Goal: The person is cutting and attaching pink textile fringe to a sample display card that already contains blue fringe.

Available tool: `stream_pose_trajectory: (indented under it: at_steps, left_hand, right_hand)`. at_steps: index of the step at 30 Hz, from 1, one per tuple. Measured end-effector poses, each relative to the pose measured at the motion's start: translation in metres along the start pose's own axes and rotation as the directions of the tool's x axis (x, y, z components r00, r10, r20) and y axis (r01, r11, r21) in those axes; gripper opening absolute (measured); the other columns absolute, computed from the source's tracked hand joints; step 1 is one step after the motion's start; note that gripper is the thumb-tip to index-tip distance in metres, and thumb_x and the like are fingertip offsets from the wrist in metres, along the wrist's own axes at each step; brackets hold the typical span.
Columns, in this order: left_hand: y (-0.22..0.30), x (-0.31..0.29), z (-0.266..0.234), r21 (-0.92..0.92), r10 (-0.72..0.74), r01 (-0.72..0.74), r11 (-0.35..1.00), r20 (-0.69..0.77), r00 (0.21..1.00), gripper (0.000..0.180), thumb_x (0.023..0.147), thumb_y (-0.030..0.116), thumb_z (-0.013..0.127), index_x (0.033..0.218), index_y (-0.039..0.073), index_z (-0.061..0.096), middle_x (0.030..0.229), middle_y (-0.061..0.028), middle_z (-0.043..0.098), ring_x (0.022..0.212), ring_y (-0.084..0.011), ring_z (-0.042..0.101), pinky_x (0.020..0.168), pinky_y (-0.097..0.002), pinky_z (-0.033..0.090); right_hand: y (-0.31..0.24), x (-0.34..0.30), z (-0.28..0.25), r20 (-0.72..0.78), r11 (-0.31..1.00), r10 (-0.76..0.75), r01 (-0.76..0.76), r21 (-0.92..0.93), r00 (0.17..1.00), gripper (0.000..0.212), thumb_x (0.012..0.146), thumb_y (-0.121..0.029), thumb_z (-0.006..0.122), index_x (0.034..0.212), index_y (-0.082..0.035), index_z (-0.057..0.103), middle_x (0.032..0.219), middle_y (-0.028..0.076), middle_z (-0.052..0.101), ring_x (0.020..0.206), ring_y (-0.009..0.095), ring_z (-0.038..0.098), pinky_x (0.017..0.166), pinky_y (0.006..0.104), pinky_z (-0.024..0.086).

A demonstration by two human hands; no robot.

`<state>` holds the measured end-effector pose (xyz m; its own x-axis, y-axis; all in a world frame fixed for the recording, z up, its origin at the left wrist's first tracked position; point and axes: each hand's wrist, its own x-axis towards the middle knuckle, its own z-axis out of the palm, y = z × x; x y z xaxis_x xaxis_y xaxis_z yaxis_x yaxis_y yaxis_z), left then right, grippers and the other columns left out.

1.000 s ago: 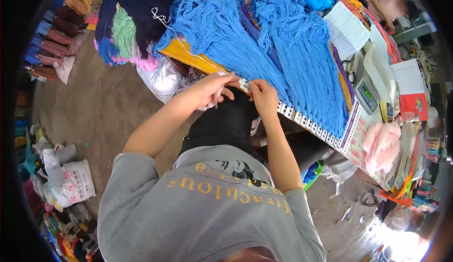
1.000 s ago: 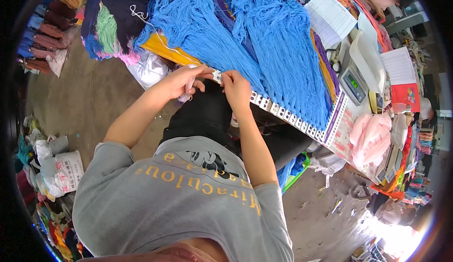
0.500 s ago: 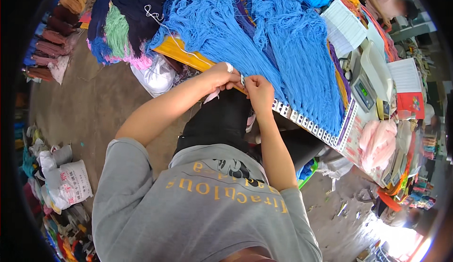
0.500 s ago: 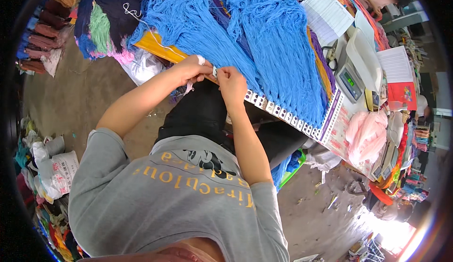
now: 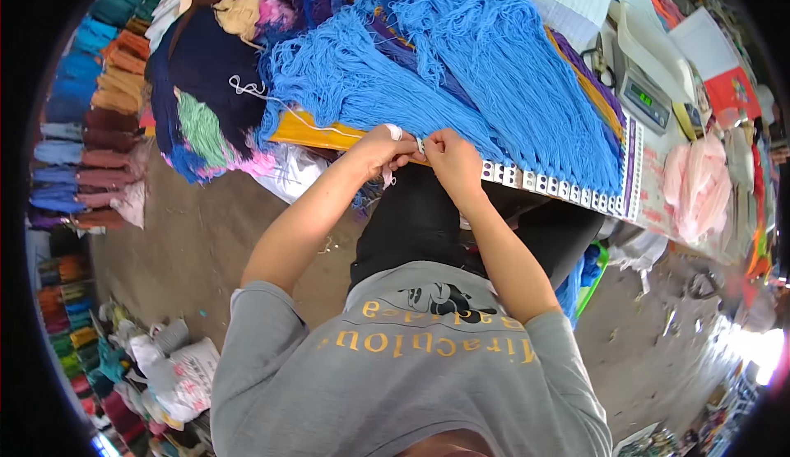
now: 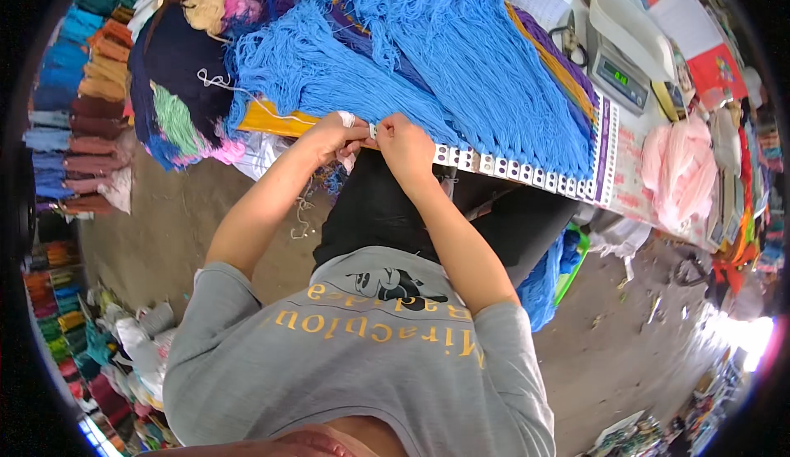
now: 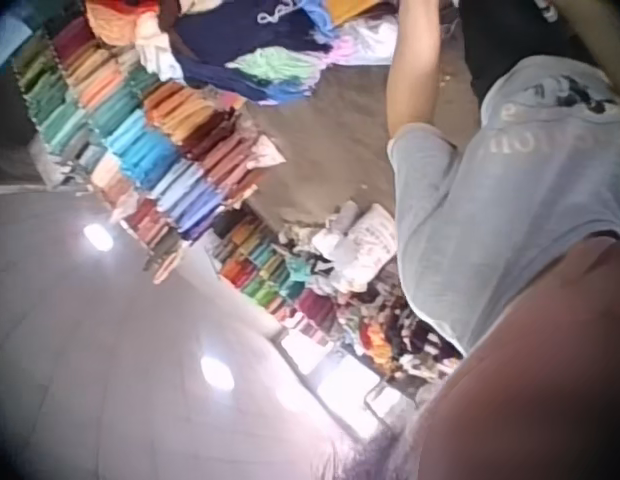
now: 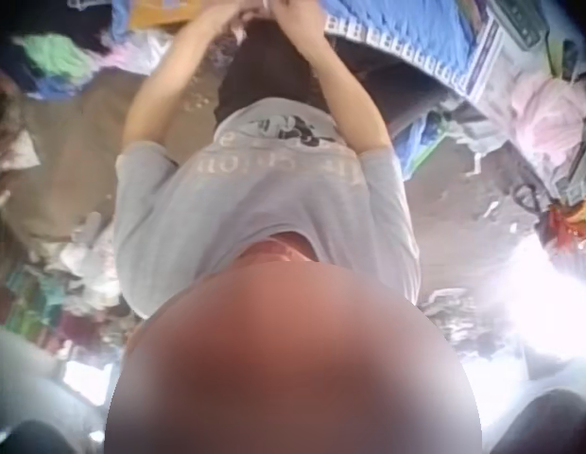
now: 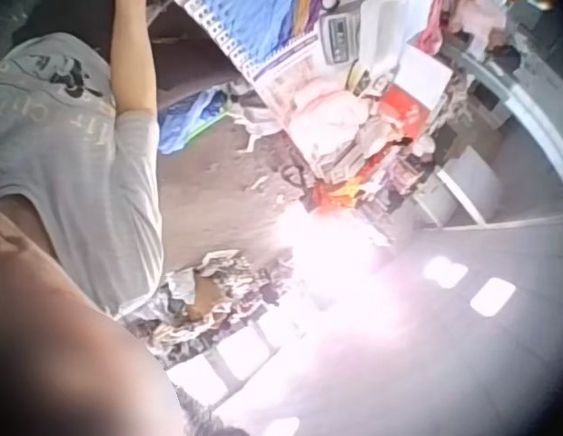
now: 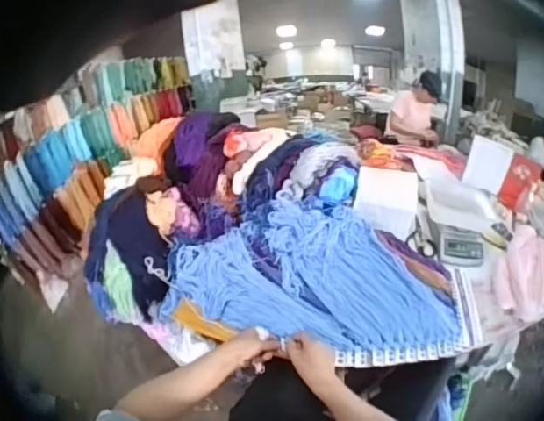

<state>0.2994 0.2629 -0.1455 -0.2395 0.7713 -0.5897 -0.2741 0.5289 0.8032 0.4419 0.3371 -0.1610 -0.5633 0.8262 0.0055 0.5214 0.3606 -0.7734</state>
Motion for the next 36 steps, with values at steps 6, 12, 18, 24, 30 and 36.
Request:
stream_pose_trajectory:
  at_steps: [6,12,18,24,30,36]
  left_hand:
    - [0.004,-0.009,-0.003,0.163,0.011,-0.005,0.987,-0.037,0.999,0.015,0.080,0.012,0.060,0.075,-0.002,0.062,0.058,-0.0061,0.059,0.039,-0.0084,0.044,0.037,-0.0215,0.031]
    - [0.042,-0.056,-0.062,-0.517,0.148,-0.112,0.849,0.030,0.989,0.014,0.088,0.015,0.058,0.095,0.004,0.058,0.082,-0.0058,0.057,0.043,-0.0005,0.041,0.034,-0.0134,0.028]
    - [0.023,-0.049,-0.030,-0.326,0.306,-0.266,0.907,0.078,0.949,0.047,0.086,0.020,0.058,0.129,0.003,0.045,0.058,0.0059,0.038,0.040,-0.0019,0.026,0.035,-0.0184,0.021]
    - [-0.004,-0.038,-0.013,0.296,0.216,-0.172,0.940,-0.124,0.968,0.018,0.084,0.024,0.058,0.082,0.006,0.063,0.059,0.0001,0.057,0.044,-0.0050,0.044,0.038,-0.0211,0.031]
    - [-0.011,-0.089,-0.242,-0.669,0.336,-0.350,0.656,-0.156,0.929,0.020,0.083,0.010,0.053,0.097,-0.004,0.058,0.078,-0.0050,0.060,0.047,-0.0026,0.039,0.038,-0.0161,0.029]
    - [0.000,-0.087,-0.196,0.304,0.466,-0.357,0.883,-0.660,0.590,0.038,0.089,0.040,0.053,0.107,0.007,0.062,0.108,-0.0054,0.060,0.064,-0.0075,0.052,0.054,-0.0234,0.040]
  right_hand:
    - [0.001,-0.001,-0.003,0.088,0.997,-0.006,-0.001,0.082,0.996,0.016,0.077,-0.026,0.060,0.080,-0.011,0.064,0.072,0.010,0.065,0.068,0.030,0.063,0.060,0.0401,0.048]
    - [0.016,-0.004,-0.003,-0.007,0.982,-0.145,0.145,0.119,0.989,0.016,0.077,-0.023,0.065,0.080,-0.006,0.064,0.068,0.010,0.063,0.062,0.028,0.061,0.056,0.0373,0.046]
    - [0.017,-0.001,-0.008,0.061,0.966,-0.126,0.109,0.234,0.990,0.019,0.079,-0.027,0.063,0.083,-0.009,0.065,0.071,0.010,0.064,0.066,0.029,0.062,0.059,0.0383,0.047]
    - [0.015,-0.005,-0.005,0.079,0.968,-0.152,0.132,0.212,0.985,0.024,0.082,-0.032,0.059,0.084,-0.009,0.063,0.074,0.012,0.064,0.067,0.031,0.062,0.059,0.0399,0.048]
    - [0.005,-0.010,0.001,0.068,0.970,-0.241,0.239,0.037,0.968,0.021,0.087,-0.029,0.053,0.082,-0.009,0.057,0.071,0.012,0.062,0.064,0.033,0.060,0.053,0.0442,0.045]
    - [0.012,-0.010,-0.003,0.052,0.974,-0.227,0.228,-0.006,0.973,0.020,0.088,-0.030,0.050,0.083,-0.011,0.057,0.065,0.007,0.061,0.063,0.031,0.060,0.056,0.0420,0.045]
